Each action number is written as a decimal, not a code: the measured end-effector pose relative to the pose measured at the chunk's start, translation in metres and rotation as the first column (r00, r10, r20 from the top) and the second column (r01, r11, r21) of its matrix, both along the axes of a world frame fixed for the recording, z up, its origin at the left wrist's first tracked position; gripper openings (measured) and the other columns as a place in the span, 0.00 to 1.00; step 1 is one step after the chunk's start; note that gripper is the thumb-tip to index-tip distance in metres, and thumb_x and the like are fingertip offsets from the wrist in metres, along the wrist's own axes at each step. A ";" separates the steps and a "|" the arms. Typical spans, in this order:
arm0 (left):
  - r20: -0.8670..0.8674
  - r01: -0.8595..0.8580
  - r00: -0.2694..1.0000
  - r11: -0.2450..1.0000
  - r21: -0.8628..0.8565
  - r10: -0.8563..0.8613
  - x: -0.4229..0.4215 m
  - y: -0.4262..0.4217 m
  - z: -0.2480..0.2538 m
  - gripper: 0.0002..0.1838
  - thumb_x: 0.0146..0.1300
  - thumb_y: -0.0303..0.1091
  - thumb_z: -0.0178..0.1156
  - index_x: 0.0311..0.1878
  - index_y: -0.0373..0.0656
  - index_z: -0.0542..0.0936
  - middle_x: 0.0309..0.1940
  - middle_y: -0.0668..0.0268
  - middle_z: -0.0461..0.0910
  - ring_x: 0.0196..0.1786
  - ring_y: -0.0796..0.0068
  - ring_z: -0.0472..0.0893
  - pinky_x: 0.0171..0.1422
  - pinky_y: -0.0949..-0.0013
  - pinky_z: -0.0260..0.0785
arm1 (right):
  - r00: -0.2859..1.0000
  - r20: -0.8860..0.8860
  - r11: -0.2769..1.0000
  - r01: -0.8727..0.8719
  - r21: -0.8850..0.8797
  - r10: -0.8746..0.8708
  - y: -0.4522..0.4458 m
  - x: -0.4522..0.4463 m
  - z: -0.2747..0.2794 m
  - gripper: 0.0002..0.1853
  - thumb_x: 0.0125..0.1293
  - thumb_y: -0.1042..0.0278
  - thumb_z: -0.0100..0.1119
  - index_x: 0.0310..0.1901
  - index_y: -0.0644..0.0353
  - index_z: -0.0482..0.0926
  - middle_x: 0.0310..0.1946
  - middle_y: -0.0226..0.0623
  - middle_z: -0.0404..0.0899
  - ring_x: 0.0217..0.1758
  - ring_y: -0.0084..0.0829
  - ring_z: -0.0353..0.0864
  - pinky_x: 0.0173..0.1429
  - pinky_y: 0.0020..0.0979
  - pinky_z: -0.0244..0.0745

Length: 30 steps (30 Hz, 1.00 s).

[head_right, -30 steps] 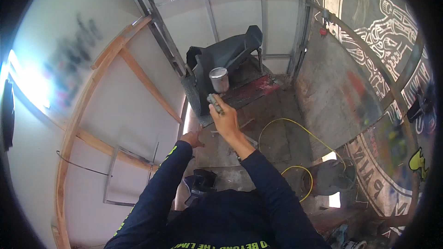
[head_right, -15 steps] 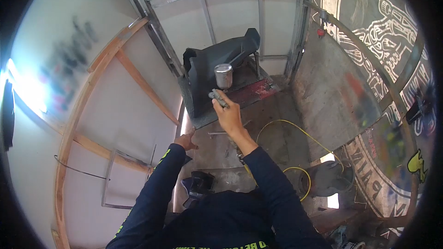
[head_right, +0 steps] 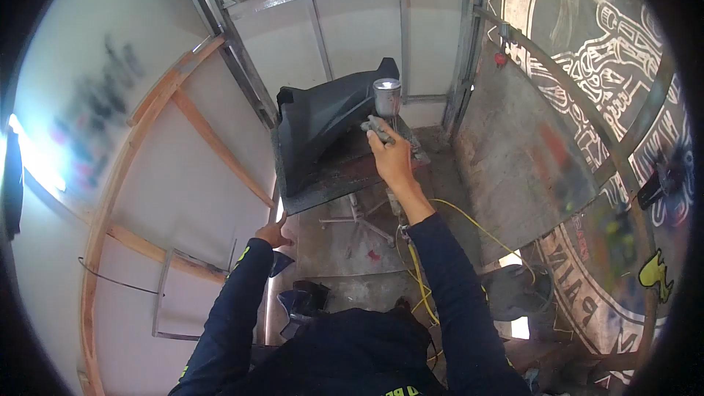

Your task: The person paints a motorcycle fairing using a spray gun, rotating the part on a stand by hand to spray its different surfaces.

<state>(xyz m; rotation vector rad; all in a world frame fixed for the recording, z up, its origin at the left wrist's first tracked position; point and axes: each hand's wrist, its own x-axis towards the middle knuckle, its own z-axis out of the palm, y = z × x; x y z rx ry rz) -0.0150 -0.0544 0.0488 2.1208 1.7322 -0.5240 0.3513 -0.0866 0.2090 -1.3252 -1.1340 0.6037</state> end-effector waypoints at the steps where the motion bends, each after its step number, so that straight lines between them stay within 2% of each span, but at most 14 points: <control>1: 0.002 0.000 1.000 1.000 0.002 0.000 -0.004 0.003 -0.004 0.62 0.50 0.55 0.74 0.82 0.59 0.43 0.62 0.50 0.77 0.63 0.49 0.78 0.65 0.50 0.72 | 1.000 0.012 1.000 0.005 0.007 -0.005 0.003 0.008 0.004 0.21 0.70 0.63 0.59 0.62 0.58 0.78 0.34 0.34 0.86 0.36 0.20 0.79 0.45 0.28 0.75; 2: 0.032 0.007 0.999 0.999 0.046 -0.009 -0.009 0.005 -0.010 0.62 0.48 0.58 0.74 0.81 0.59 0.45 0.58 0.49 0.80 0.61 0.47 0.79 0.62 0.49 0.72 | 0.996 0.079 0.998 0.036 0.051 -0.040 0.008 0.016 0.004 0.21 0.70 0.63 0.60 0.63 0.58 0.78 0.28 0.30 0.81 0.31 0.18 0.76 0.40 0.27 0.73; 3: 0.061 0.014 0.998 0.996 0.089 -0.019 -0.008 0.004 -0.008 0.63 0.46 0.61 0.74 0.81 0.59 0.48 0.54 0.48 0.82 0.58 0.46 0.81 0.59 0.48 0.73 | 0.996 0.081 0.998 0.035 0.050 -0.039 0.013 0.024 0.005 0.21 0.70 0.63 0.60 0.63 0.58 0.78 0.28 0.30 0.81 0.31 0.18 0.76 0.40 0.27 0.73; 5: 0.010 -0.011 1.000 0.998 0.064 0.011 -0.003 0.007 -0.005 0.62 0.47 0.59 0.75 0.81 0.60 0.47 0.56 0.52 0.82 0.59 0.49 0.81 0.60 0.49 0.73 | 0.998 -0.017 0.999 0.053 0.002 -0.053 0.022 0.038 0.006 0.22 0.70 0.62 0.60 0.63 0.59 0.78 0.25 0.28 0.79 0.28 0.17 0.75 0.36 0.25 0.72; 7: -0.042 -0.037 0.998 0.999 0.036 0.038 0.000 0.008 -0.002 0.62 0.48 0.58 0.75 0.81 0.60 0.46 0.59 0.56 0.81 0.61 0.53 0.81 0.61 0.51 0.73 | 0.998 -0.011 0.998 0.064 -0.023 -0.064 0.024 0.052 0.009 0.23 0.69 0.62 0.61 0.63 0.61 0.78 0.24 0.27 0.78 0.28 0.17 0.74 0.35 0.24 0.71; 11: -0.034 -0.051 0.998 0.998 0.038 0.052 0.000 0.011 0.000 0.62 0.47 0.58 0.75 0.81 0.58 0.48 0.58 0.56 0.82 0.60 0.52 0.81 0.61 0.50 0.74 | 0.967 0.165 0.980 0.191 0.047 -0.196 0.039 0.087 -0.003 0.24 0.69 0.59 0.61 0.63 0.60 0.78 0.23 0.34 0.81 0.26 0.25 0.77 0.38 0.30 0.73; 13: -0.042 -0.051 0.998 0.998 0.047 0.053 0.002 0.012 0.002 0.62 0.47 0.57 0.75 0.81 0.58 0.49 0.58 0.56 0.82 0.60 0.52 0.81 0.61 0.50 0.74 | 0.964 0.148 0.975 0.223 0.001 -0.221 0.037 0.095 0.002 0.24 0.68 0.57 0.61 0.62 0.60 0.78 0.25 0.44 0.84 0.28 0.32 0.82 0.42 0.35 0.75; 14: -0.030 -0.053 0.998 0.997 0.057 0.055 0.002 0.011 0.002 0.62 0.47 0.57 0.75 0.81 0.56 0.49 0.58 0.54 0.81 0.61 0.51 0.81 0.61 0.50 0.74 | 0.934 0.241 0.958 0.283 -0.052 -0.263 0.038 0.102 0.001 0.25 0.68 0.56 0.61 0.62 0.60 0.78 0.25 0.50 0.83 0.28 0.34 0.83 0.42 0.36 0.76; 15: -0.017 -0.056 0.998 0.996 0.067 0.058 0.002 0.010 0.000 0.61 0.47 0.57 0.76 0.81 0.54 0.50 0.58 0.53 0.81 0.61 0.51 0.80 0.62 0.51 0.73 | 0.935 0.243 0.959 0.278 -0.055 -0.257 0.039 0.106 -0.002 0.25 0.68 0.56 0.61 0.62 0.60 0.78 0.25 0.50 0.83 0.28 0.34 0.83 0.42 0.36 0.76; 17: 0.008 -0.052 0.999 0.997 0.065 0.051 -0.001 0.013 -0.009 0.61 0.47 0.56 0.76 0.80 0.52 0.50 0.59 0.51 0.80 0.62 0.50 0.80 0.62 0.51 0.73 | 0.848 0.397 0.932 0.358 0.060 -0.352 0.043 0.109 -0.007 0.25 0.67 0.56 0.62 0.63 0.59 0.78 0.24 0.51 0.81 0.26 0.34 0.81 0.41 0.37 0.76; 18: 0.032 -0.040 0.999 0.997 0.067 0.038 0.000 0.012 -0.006 0.62 0.47 0.56 0.76 0.80 0.51 0.50 0.60 0.50 0.79 0.62 0.50 0.79 0.63 0.51 0.73 | 0.845 0.368 0.921 0.344 0.182 -0.388 0.041 0.101 -0.006 0.25 0.67 0.57 0.62 0.63 0.59 0.78 0.23 0.49 0.81 0.25 0.32 0.80 0.39 0.36 0.75; 22: 0.040 -0.062 0.997 0.997 0.049 0.060 0.004 0.004 0.004 0.61 0.48 0.55 0.75 0.80 0.51 0.51 0.63 0.50 0.77 0.63 0.50 0.79 0.65 0.52 0.73 | 0.935 0.266 0.971 0.214 0.109 -0.236 0.015 0.055 0.006 0.24 0.68 0.60 0.62 0.63 0.59 0.78 0.28 0.53 0.83 0.31 0.29 0.84 0.41 0.34 0.76; 24: 0.055 -0.061 0.997 0.996 0.065 0.058 0.000 0.004 -0.004 0.62 0.46 0.57 0.75 0.80 0.52 0.50 0.60 0.49 0.79 0.61 0.48 0.79 0.63 0.51 0.73 | 0.980 0.187 0.994 0.043 0.099 -0.061 0.000 0.021 0.014 0.23 0.68 0.63 0.62 0.63 0.59 0.78 0.34 0.53 0.86 0.38 0.26 0.86 0.43 0.31 0.77; 30: 0.065 -0.052 0.997 0.996 0.073 0.047 0.003 0.003 -0.006 0.62 0.47 0.57 0.75 0.81 0.54 0.49 0.60 0.47 0.79 0.62 0.46 0.78 0.63 0.52 0.72 | 0.965 0.209 0.975 -0.186 0.120 0.159 -0.013 -0.058 0.007 0.20 0.69 0.65 0.61 0.61 0.58 0.78 0.41 0.51 0.86 0.44 0.31 0.88 0.47 0.31 0.78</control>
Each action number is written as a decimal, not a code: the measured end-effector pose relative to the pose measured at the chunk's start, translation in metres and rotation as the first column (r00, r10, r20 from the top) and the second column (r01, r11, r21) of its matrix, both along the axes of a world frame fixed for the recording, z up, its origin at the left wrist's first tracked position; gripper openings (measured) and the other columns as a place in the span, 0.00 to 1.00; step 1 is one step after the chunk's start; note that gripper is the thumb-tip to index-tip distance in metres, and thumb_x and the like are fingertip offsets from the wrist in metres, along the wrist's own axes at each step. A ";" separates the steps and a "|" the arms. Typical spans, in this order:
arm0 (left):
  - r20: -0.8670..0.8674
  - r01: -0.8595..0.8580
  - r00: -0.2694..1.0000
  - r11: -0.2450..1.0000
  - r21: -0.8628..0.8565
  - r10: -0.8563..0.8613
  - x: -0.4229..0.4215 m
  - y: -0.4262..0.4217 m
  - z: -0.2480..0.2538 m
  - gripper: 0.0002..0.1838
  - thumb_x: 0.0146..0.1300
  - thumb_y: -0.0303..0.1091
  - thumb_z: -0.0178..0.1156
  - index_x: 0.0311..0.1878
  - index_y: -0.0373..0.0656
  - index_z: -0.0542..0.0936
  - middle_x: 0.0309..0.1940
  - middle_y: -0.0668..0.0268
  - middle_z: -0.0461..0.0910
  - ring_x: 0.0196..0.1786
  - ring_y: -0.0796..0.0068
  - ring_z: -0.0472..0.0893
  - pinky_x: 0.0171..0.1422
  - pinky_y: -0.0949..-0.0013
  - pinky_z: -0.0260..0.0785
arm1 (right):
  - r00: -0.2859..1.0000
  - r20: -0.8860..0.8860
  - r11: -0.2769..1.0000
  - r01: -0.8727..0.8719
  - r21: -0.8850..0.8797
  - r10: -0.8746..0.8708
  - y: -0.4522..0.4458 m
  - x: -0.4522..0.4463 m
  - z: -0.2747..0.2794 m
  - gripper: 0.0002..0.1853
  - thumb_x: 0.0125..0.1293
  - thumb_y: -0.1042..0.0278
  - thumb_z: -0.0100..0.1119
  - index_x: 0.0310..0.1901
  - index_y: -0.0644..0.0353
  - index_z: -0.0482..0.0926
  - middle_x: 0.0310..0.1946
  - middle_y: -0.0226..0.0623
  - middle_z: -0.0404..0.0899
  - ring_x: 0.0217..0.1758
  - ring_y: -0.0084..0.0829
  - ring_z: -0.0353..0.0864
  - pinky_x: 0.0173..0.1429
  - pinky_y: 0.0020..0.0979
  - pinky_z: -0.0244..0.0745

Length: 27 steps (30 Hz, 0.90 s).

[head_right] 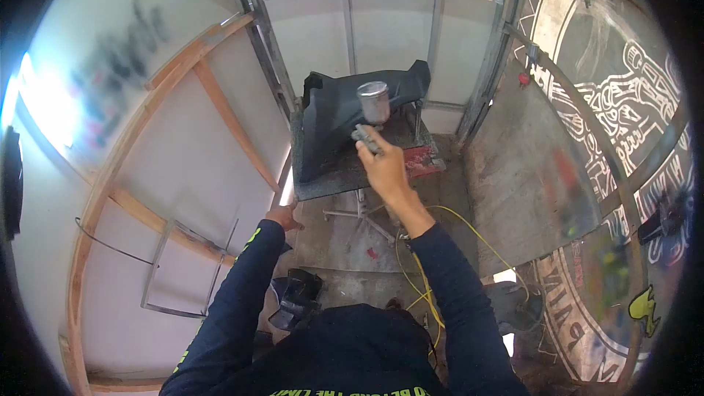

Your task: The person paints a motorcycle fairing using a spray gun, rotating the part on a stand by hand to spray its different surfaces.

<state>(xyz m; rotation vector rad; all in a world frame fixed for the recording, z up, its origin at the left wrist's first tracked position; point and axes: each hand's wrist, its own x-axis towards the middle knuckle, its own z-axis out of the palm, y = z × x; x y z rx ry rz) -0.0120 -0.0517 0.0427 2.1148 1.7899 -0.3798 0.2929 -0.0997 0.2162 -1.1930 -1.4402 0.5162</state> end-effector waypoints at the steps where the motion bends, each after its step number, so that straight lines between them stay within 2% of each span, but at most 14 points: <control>1: 0.007 0.004 1.000 1.000 -0.012 -0.004 0.000 -0.002 0.000 0.62 0.48 0.56 0.75 0.81 0.54 0.48 0.60 0.47 0.79 0.63 0.46 0.78 0.64 0.52 0.72 | 1.000 0.002 1.000 -0.003 0.000 0.003 -0.002 -0.012 -0.002 0.20 0.69 0.65 0.61 0.61 0.58 0.78 0.41 0.51 0.86 0.44 0.31 0.88 0.47 0.31 0.78; 4: 0.018 0.017 1.000 0.999 -0.030 -0.016 0.000 -0.005 0.000 0.61 0.49 0.56 0.74 0.81 0.54 0.47 0.61 0.47 0.78 0.63 0.47 0.78 0.64 0.53 0.72 | 0.996 0.004 0.995 -0.094 0.021 0.094 -0.002 -0.040 -0.013 0.21 0.68 0.65 0.61 0.61 0.59 0.78 0.44 0.52 0.85 0.48 0.42 0.88 0.50 0.32 0.78; 7: -0.004 0.047 0.999 0.999 -0.016 -0.047 0.003 -0.009 0.002 0.60 0.52 0.54 0.73 0.81 0.55 0.46 0.57 0.50 0.81 0.59 0.49 0.81 0.61 0.51 0.74 | 0.989 0.033 0.987 -0.145 0.070 0.143 -0.004 -0.066 -0.020 0.20 0.68 0.65 0.61 0.61 0.58 0.78 0.44 0.53 0.85 0.49 0.45 0.87 0.50 0.33 0.78; 8: -0.002 0.044 0.999 0.999 -0.015 -0.044 0.003 -0.011 0.003 0.60 0.52 0.54 0.73 0.81 0.55 0.46 0.57 0.50 0.81 0.59 0.49 0.81 0.61 0.51 0.74 | 0.982 0.062 0.984 -0.178 0.022 0.177 -0.007 -0.071 -0.020 0.20 0.67 0.65 0.61 0.60 0.58 0.78 0.43 0.54 0.85 0.47 0.49 0.87 0.48 0.36 0.78; 10: 0.051 0.037 0.998 0.999 -0.015 -0.036 0.004 -0.015 0.010 0.59 0.53 0.53 0.73 0.81 0.54 0.46 0.56 0.50 0.82 0.59 0.48 0.81 0.61 0.50 0.74 | 0.972 0.078 0.975 -0.221 0.006 0.220 -0.008 -0.082 -0.026 0.20 0.67 0.65 0.61 0.60 0.58 0.78 0.41 0.55 0.84 0.45 0.49 0.87 0.47 0.37 0.78; 13: 0.044 0.041 0.998 0.999 -0.014 -0.041 0.002 -0.014 0.007 0.59 0.53 0.52 0.73 0.81 0.52 0.47 0.55 0.48 0.82 0.58 0.48 0.81 0.60 0.50 0.74 | 0.955 0.088 0.959 -0.282 -0.026 0.283 -0.001 -0.088 -0.017 0.20 0.66 0.64 0.62 0.59 0.58 0.79 0.38 0.56 0.83 0.43 0.52 0.86 0.46 0.39 0.78; 15: 0.044 0.052 0.998 0.998 -0.032 -0.051 -0.003 -0.008 -0.003 0.59 0.52 0.54 0.73 0.81 0.54 0.46 0.58 0.48 0.80 0.60 0.48 0.80 0.62 0.51 0.74 | 0.935 0.181 0.944 -0.274 -0.185 0.306 0.009 -0.081 -0.002 0.20 0.65 0.62 0.63 0.57 0.58 0.80 0.38 0.56 0.84 0.43 0.53 0.85 0.46 0.39 0.78; 16: 0.045 0.059 0.997 0.997 -0.051 -0.056 -0.003 -0.006 -0.003 0.60 0.52 0.57 0.72 0.81 0.55 0.45 0.60 0.48 0.78 0.61 0.48 0.79 0.64 0.52 0.73 | 0.936 0.182 0.945 -0.270 -0.183 0.302 0.018 -0.077 0.003 0.20 0.65 0.62 0.63 0.57 0.58 0.80 0.38 0.56 0.84 0.43 0.53 0.85 0.46 0.39 0.78; 18: 0.037 0.058 0.998 0.997 -0.054 -0.056 -0.003 -0.006 -0.002 0.60 0.52 0.57 0.72 0.81 0.55 0.45 0.60 0.48 0.78 0.62 0.48 0.79 0.64 0.52 0.73 | 0.932 0.242 0.963 -0.261 -0.073 0.270 0.039 -0.067 0.016 0.20 0.64 0.61 0.63 0.56 0.59 0.81 0.38 0.56 0.84 0.44 0.54 0.85 0.46 0.40 0.79; 19: 0.030 0.055 0.998 0.997 -0.057 -0.053 -0.003 -0.005 -0.001 0.60 0.52 0.58 0.71 0.81 0.55 0.45 0.60 0.48 0.78 0.62 0.48 0.79 0.64 0.52 0.73 | 0.933 0.287 0.976 -0.205 -0.074 0.218 0.043 -0.063 0.033 0.20 0.64 0.61 0.62 0.56 0.59 0.82 0.39 0.57 0.83 0.45 0.54 0.85 0.48 0.40 0.79; 21: 0.041 0.052 0.998 0.997 -0.058 -0.050 -0.004 -0.004 -0.001 0.60 0.52 0.58 0.71 0.81 0.55 0.45 0.60 0.48 0.78 0.62 0.48 0.79 0.64 0.52 0.73 | 0.937 0.278 0.978 -0.206 -0.044 0.210 0.070 -0.050 0.046 0.20 0.64 0.60 0.62 0.56 0.59 0.82 0.41 0.59 0.83 0.47 0.53 0.85 0.51 0.40 0.79; 23: 0.051 0.052 0.998 0.997 -0.059 -0.049 -0.004 -0.005 0.000 0.60 0.52 0.58 0.71 0.81 0.55 0.45 0.60 0.48 0.78 0.61 0.47 0.79 0.64 0.51 0.73 | 0.953 0.262 0.983 -0.120 -0.138 0.153 0.069 -0.045 0.084 0.21 0.64 0.59 0.62 0.56 0.59 0.82 0.41 0.59 0.83 0.48 0.53 0.85 0.52 0.40 0.78; 24: 0.045 0.044 0.998 0.997 -0.061 -0.042 -0.003 -0.005 0.003 0.60 0.52 0.58 0.71 0.81 0.56 0.45 0.60 0.48 0.78 0.61 0.47 0.79 0.63 0.51 0.73 | 0.948 0.300 0.990 -0.076 -0.120 0.110 0.076 -0.041 0.094 0.21 0.65 0.58 0.62 0.57 0.58 0.82 0.41 0.59 0.83 0.47 0.52 0.86 0.52 0.40 0.78; 27: 0.051 0.033 0.998 0.997 -0.067 -0.030 -0.003 -0.007 0.003 0.60 0.52 0.57 0.71 0.81 0.56 0.45 0.59 0.47 0.78 0.61 0.47 0.79 0.63 0.51 0.73 | 0.962 0.267 0.995 -0.030 -0.097 0.055 0.096 -0.034 0.112 0.21 0.65 0.58 0.61 0.57 0.58 0.82 0.40 0.58 0.84 0.46 0.52 0.86 0.52 0.40 0.77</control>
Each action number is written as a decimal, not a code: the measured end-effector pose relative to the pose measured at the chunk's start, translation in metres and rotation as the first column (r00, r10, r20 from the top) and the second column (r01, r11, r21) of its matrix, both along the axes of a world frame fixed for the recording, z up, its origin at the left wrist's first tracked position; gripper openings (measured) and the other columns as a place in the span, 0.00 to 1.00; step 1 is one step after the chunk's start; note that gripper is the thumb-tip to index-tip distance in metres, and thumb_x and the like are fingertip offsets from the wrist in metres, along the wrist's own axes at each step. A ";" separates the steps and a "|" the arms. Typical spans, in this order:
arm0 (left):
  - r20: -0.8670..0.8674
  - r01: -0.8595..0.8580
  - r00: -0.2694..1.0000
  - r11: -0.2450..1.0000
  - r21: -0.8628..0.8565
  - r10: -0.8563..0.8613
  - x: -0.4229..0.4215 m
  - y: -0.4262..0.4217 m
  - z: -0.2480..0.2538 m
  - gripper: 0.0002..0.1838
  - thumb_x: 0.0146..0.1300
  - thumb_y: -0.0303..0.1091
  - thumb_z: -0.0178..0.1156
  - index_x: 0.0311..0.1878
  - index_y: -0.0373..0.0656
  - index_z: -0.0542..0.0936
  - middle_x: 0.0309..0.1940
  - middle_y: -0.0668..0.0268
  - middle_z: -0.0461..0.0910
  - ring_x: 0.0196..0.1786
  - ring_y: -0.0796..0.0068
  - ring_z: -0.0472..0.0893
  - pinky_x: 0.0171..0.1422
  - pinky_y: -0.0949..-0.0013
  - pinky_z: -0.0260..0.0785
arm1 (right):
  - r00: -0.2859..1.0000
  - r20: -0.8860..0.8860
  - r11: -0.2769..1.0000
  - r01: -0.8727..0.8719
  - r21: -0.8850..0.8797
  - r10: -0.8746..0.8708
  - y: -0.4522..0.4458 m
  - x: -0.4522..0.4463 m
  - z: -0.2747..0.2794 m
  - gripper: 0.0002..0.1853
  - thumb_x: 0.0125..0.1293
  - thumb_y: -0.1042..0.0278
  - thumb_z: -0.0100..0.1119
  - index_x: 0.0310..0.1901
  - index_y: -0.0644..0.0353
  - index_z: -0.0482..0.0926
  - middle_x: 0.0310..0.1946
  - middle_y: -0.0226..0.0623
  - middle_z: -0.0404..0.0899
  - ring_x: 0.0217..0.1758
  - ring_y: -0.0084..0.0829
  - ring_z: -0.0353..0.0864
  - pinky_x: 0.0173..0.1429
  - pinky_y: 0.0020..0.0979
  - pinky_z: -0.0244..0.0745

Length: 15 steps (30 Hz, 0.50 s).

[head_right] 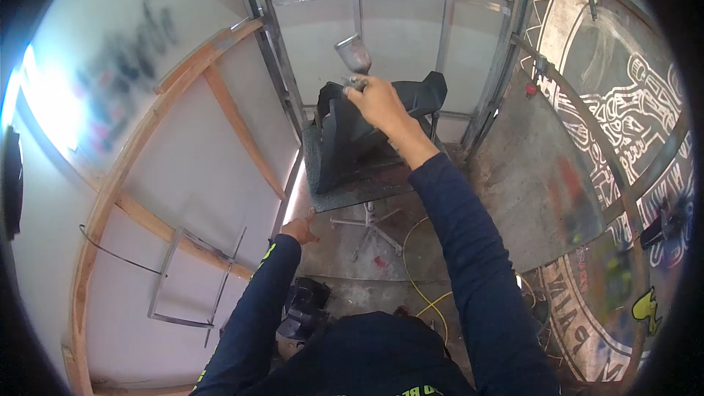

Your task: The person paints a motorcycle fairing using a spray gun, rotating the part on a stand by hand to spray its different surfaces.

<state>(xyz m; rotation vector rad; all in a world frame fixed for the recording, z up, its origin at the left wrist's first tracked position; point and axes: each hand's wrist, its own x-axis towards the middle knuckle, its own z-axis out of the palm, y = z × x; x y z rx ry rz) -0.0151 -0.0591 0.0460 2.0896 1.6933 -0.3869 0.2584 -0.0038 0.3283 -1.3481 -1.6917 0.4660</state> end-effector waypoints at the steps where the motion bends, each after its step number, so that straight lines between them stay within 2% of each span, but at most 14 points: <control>1: 0.013 -0.002 1.000 1.000 -0.002 0.002 0.000 0.001 0.000 0.60 0.52 0.57 0.71 0.81 0.56 0.45 0.59 0.47 0.78 0.61 0.46 0.79 0.63 0.50 0.73 | 1.000 0.028 1.000 0.010 0.029 -0.011 0.005 0.002 0.004 0.21 0.65 0.57 0.61 0.57 0.57 0.82 0.41 0.58 0.84 0.47 0.52 0.85 0.53 0.40 0.77; 5: 0.020 -0.026 0.999 0.999 -0.033 0.027 -0.004 0.002 -0.002 0.61 0.52 0.57 0.72 0.82 0.57 0.43 0.60 0.46 0.78 0.61 0.46 0.79 0.64 0.50 0.72 | 0.998 0.062 0.997 0.015 0.077 -0.019 0.013 0.002 -0.001 0.22 0.65 0.57 0.61 0.57 0.57 0.81 0.41 0.59 0.84 0.47 0.52 0.85 0.52 0.40 0.77; 7: 0.038 -0.003 0.999 1.000 0.017 0.003 -0.006 0.003 -0.004 0.60 0.52 0.57 0.71 0.82 0.58 0.43 0.60 0.45 0.78 0.62 0.45 0.78 0.66 0.50 0.71 | 0.983 0.167 0.968 -0.118 0.223 0.081 0.017 0.002 -0.014 0.22 0.68 0.62 0.61 0.62 0.59 0.78 0.32 0.43 0.85 0.33 0.25 0.81 0.43 0.28 0.76; 8: 0.037 -0.004 0.999 1.000 0.016 0.003 -0.008 0.002 -0.006 0.60 0.52 0.57 0.71 0.82 0.58 0.43 0.60 0.45 0.78 0.62 0.45 0.78 0.66 0.50 0.71 | 0.983 0.166 0.968 -0.118 0.223 0.081 0.016 0.005 -0.023 0.22 0.68 0.62 0.61 0.62 0.59 0.78 0.32 0.43 0.85 0.33 0.25 0.81 0.43 0.28 0.76; 10: 0.009 0.018 1.000 0.998 0.065 -0.019 -0.007 0.004 -0.005 0.57 0.54 0.53 0.73 0.81 0.56 0.47 0.56 0.48 0.81 0.59 0.47 0.81 0.63 0.51 0.73 | 0.958 0.151 0.951 -0.267 0.153 0.245 -0.009 0.006 -0.029 0.21 0.68 0.64 0.60 0.61 0.61 0.79 0.39 0.43 0.87 0.39 0.25 0.81 0.49 0.27 0.76; 11: 0.008 0.019 1.000 0.998 0.066 -0.020 -0.008 0.003 -0.005 0.57 0.54 0.53 0.73 0.81 0.56 0.47 0.56 0.48 0.81 0.59 0.47 0.81 0.63 0.51 0.73 | 0.958 0.150 0.952 -0.266 0.154 0.243 -0.019 0.008 -0.036 0.21 0.68 0.64 0.60 0.61 0.61 0.79 0.39 0.43 0.87 0.39 0.25 0.81 0.49 0.27 0.76; 13: 0.013 0.002 1.000 0.997 0.072 -0.003 -0.011 0.005 -0.006 0.56 0.55 0.54 0.72 0.81 0.58 0.48 0.56 0.49 0.81 0.59 0.48 0.81 0.63 0.51 0.73 | 0.939 0.046 0.938 -0.343 0.048 0.341 -0.037 0.013 -0.051 0.20 0.68 0.65 0.60 0.60 0.62 0.79 0.40 0.39 0.88 0.39 0.23 0.80 0.48 0.27 0.75; 14: 0.011 0.005 1.000 0.998 0.069 -0.006 -0.012 0.004 -0.007 0.56 0.55 0.54 0.72 0.81 0.58 0.48 0.56 0.49 0.81 0.59 0.48 0.81 0.63 0.51 0.73 | 0.940 0.043 0.939 -0.340 0.045 0.338 -0.049 0.015 -0.059 0.20 0.68 0.65 0.60 0.60 0.62 0.79 0.40 0.39 0.88 0.39 0.23 0.80 0.48 0.27 0.75; 15: 0.016 -0.011 1.000 0.998 0.060 0.010 -0.011 0.006 -0.004 0.56 0.54 0.54 0.72 0.81 0.58 0.48 0.56 0.50 0.82 0.59 0.49 0.81 0.63 0.51 0.73 | 0.924 -0.021 0.923 -0.383 -0.036 0.382 -0.058 0.017 -0.062 0.20 0.68 0.66 0.60 0.60 0.61 0.79 0.40 0.42 0.88 0.40 0.23 0.82 0.49 0.28 0.76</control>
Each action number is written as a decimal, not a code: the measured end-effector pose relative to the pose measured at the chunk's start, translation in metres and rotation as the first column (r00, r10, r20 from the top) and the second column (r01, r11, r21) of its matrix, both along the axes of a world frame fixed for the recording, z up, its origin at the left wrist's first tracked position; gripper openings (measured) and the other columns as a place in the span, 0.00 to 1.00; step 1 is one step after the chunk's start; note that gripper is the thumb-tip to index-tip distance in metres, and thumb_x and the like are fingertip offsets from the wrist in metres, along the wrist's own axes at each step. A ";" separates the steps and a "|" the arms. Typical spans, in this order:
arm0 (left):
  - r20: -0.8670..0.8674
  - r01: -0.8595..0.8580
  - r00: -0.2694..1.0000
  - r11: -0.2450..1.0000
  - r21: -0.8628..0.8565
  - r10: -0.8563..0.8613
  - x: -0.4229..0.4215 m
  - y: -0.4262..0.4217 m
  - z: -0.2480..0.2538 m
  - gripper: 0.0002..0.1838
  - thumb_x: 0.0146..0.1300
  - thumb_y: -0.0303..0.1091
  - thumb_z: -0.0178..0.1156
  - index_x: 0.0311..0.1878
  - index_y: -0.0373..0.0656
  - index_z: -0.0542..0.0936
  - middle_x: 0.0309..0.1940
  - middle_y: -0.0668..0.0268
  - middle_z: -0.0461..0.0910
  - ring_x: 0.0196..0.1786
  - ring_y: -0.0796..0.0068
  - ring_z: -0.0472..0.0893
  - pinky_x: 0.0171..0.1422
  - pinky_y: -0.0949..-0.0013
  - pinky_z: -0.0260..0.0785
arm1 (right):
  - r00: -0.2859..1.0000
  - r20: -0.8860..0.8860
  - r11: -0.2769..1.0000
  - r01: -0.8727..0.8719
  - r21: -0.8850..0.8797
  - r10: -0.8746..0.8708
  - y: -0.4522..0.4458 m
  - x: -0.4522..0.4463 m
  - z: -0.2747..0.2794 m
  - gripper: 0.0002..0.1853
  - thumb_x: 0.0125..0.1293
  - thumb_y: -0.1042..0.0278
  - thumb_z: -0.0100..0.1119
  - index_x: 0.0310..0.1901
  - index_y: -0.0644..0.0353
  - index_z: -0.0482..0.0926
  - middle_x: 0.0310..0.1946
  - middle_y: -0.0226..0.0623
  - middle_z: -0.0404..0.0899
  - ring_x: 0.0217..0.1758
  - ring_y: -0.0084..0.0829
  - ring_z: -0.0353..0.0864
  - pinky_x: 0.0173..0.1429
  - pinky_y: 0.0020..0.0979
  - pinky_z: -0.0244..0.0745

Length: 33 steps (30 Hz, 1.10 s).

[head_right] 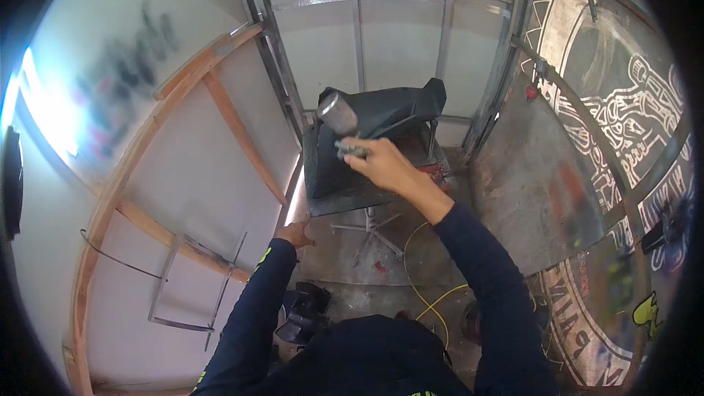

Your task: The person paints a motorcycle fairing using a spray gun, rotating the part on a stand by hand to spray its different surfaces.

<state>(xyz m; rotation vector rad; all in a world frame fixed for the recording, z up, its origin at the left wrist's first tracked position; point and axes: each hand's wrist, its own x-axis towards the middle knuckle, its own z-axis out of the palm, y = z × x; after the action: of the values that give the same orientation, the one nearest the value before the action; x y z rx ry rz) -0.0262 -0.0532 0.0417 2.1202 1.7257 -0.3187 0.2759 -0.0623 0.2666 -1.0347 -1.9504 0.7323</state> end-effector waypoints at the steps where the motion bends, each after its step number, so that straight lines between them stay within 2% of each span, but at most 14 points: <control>1: 0.005 -0.015 1.000 1.000 -0.009 0.015 0.001 0.003 0.002 0.56 0.54 0.55 0.71 0.81 0.58 0.48 0.56 0.51 0.82 0.59 0.50 0.81 0.62 0.51 0.73 | 0.998 -0.033 0.994 -0.047 -0.098 0.044 -0.008 0.000 0.008 0.20 0.68 0.66 0.60 0.60 0.61 0.80 0.41 0.44 0.88 0.41 0.23 0.84 0.50 0.28 0.77; 2: 0.004 -0.014 1.000 1.000 -0.008 0.014 0.001 0.004 0.004 0.56 0.54 0.55 0.71 0.81 0.58 0.48 0.56 0.51 0.82 0.59 0.50 0.81 0.62 0.51 0.73 | 0.996 0.086 0.927 0.016 -0.374 0.017 -0.015 0.003 0.021 0.20 0.68 0.66 0.59 0.60 0.61 0.80 0.45 0.40 0.88 0.45 0.24 0.84 0.55 0.27 0.76; 6: -0.026 -0.032 0.999 0.998 -0.058 0.031 0.000 0.013 0.001 0.62 0.49 0.60 0.73 0.81 0.56 0.47 0.61 0.48 0.78 0.63 0.48 0.78 0.65 0.50 0.71 | 0.999 0.039 0.968 0.006 -0.250 0.004 0.003 0.011 0.020 0.20 0.69 0.66 0.59 0.61 0.61 0.79 0.39 0.37 0.88 0.38 0.21 0.82 0.47 0.26 0.77; 9: -0.053 -0.023 0.998 1.000 -0.015 0.022 -0.001 0.011 -0.001 0.60 0.50 0.60 0.73 0.81 0.57 0.48 0.60 0.51 0.79 0.62 0.50 0.79 0.64 0.51 0.73 | 0.999 -0.006 0.992 0.043 -0.122 -0.044 0.030 0.019 0.026 0.20 0.69 0.66 0.59 0.61 0.60 0.80 0.32 0.32 0.86 0.25 0.18 0.75 0.32 0.27 0.73; 11: -0.062 -0.024 0.998 1.000 0.014 0.025 -0.001 0.011 -0.003 0.58 0.52 0.59 0.72 0.81 0.59 0.49 0.59 0.53 0.80 0.61 0.52 0.80 0.62 0.52 0.74 | 0.996 0.002 0.978 0.085 -0.190 -0.086 0.047 0.024 0.030 0.22 0.70 0.63 0.59 0.66 0.51 0.77 0.23 0.26 0.74 0.16 0.15 0.67 0.18 0.23 0.63; 12: -0.060 -0.035 0.998 0.999 0.015 0.036 -0.002 0.013 -0.003 0.58 0.51 0.59 0.72 0.81 0.59 0.49 0.59 0.52 0.80 0.61 0.52 0.80 0.63 0.52 0.74 | 0.993 -0.025 0.983 0.111 -0.147 -0.116 0.051 0.023 0.036 0.21 0.69 0.64 0.59 0.62 0.59 0.80 0.23 0.31 0.80 0.15 0.19 0.65 0.20 0.29 0.63; 19: -0.061 -0.084 0.995 0.996 0.008 0.085 -0.002 0.022 -0.010 0.64 0.45 0.61 0.75 0.81 0.56 0.47 0.58 0.51 0.81 0.60 0.49 0.80 0.61 0.50 0.73 | 0.976 0.003 0.976 0.216 -0.043 -0.216 0.103 0.042 0.046 0.25 0.66 0.55 0.61 0.60 0.60 0.80 0.18 0.39 0.76 0.15 0.28 0.72 0.27 0.34 0.71; 23: -0.082 -0.100 0.992 0.995 0.014 0.101 -0.001 0.023 -0.011 0.63 0.46 0.62 0.74 0.81 0.56 0.49 0.57 0.50 0.81 0.59 0.49 0.81 0.60 0.50 0.75 | 0.936 0.017 0.904 0.335 0.265 -0.352 0.115 0.051 0.046 0.23 0.66 0.58 0.60 0.58 0.62 0.80 0.30 0.54 0.84 0.28 0.41 0.82 0.42 0.38 0.78; 24: -0.078 -0.105 0.991 0.994 0.011 0.105 -0.003 0.025 -0.015 0.61 0.46 0.63 0.74 0.80 0.55 0.52 0.56 0.51 0.81 0.59 0.49 0.81 0.60 0.50 0.75 | 0.935 0.016 0.903 0.336 0.266 -0.353 0.111 0.053 0.051 0.23 0.66 0.58 0.60 0.58 0.62 0.80 0.30 0.54 0.84 0.28 0.41 0.82 0.42 0.38 0.78; 26: -0.074 -0.114 0.991 0.993 0.004 0.114 -0.003 0.023 -0.014 0.60 0.46 0.64 0.73 0.79 0.54 0.54 0.56 0.51 0.82 0.58 0.49 0.81 0.59 0.50 0.75 | 0.940 0.132 0.947 0.320 -0.012 -0.316 0.096 0.053 0.062 0.22 0.66 0.58 0.61 0.57 0.62 0.81 0.36 0.56 0.85 0.34 0.42 0.84 0.46 0.37 0.78; 27: -0.066 -0.115 0.991 0.993 0.017 0.116 0.000 0.021 -0.008 0.58 0.46 0.64 0.73 0.78 0.54 0.56 0.56 0.51 0.82 0.58 0.49 0.81 0.59 0.50 0.75 | 0.941 0.132 0.948 0.317 -0.013 -0.313 0.097 0.055 0.052 0.22 0.66 0.58 0.61 0.57 0.62 0.81 0.36 0.56 0.85 0.34 0.42 0.84 0.46 0.37 0.78; 29: -0.056 -0.118 0.991 0.993 0.029 0.120 0.001 0.020 -0.005 0.57 0.46 0.63 0.73 0.78 0.54 0.58 0.56 0.51 0.82 0.58 0.49 0.81 0.59 0.50 0.75 | 0.988 0.060 0.984 0.138 0.112 -0.145 0.097 0.059 0.025 0.22 0.69 0.65 0.61 0.62 0.64 0.78 0.36 0.40 0.87 0.36 0.20 0.78 0.46 0.26 0.75; 32: -0.054 -0.109 0.992 0.994 0.029 0.111 0.004 0.021 -0.003 0.57 0.46 0.63 0.74 0.77 0.55 0.59 0.56 0.52 0.82 0.58 0.49 0.81 0.59 0.49 0.75 | 0.999 0.024 0.998 0.021 0.055 -0.022 0.061 0.058 0.009 0.21 0.70 0.67 0.59 0.62 0.63 0.77 0.45 0.40 0.88 0.41 0.19 0.79 0.50 0.25 0.75; 33: -0.077 -0.116 0.990 0.993 -0.003 0.116 0.008 0.019 0.007 0.59 0.48 0.59 0.74 0.79 0.55 0.52 0.57 0.54 0.81 0.59 0.50 0.81 0.60 0.50 0.75 | 1.000 0.018 0.999 -0.021 0.030 0.020 0.053 0.058 0.005 0.21 0.70 0.67 0.59 0.62 0.63 0.77 0.46 0.39 0.88 0.42 0.19 0.79 0.51 0.25 0.75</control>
<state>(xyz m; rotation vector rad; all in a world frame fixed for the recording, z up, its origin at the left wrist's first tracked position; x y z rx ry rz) -0.0180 -0.0344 0.0482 2.0166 1.8791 -0.3770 0.3337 -0.0093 0.2716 -1.0070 -1.9838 0.7049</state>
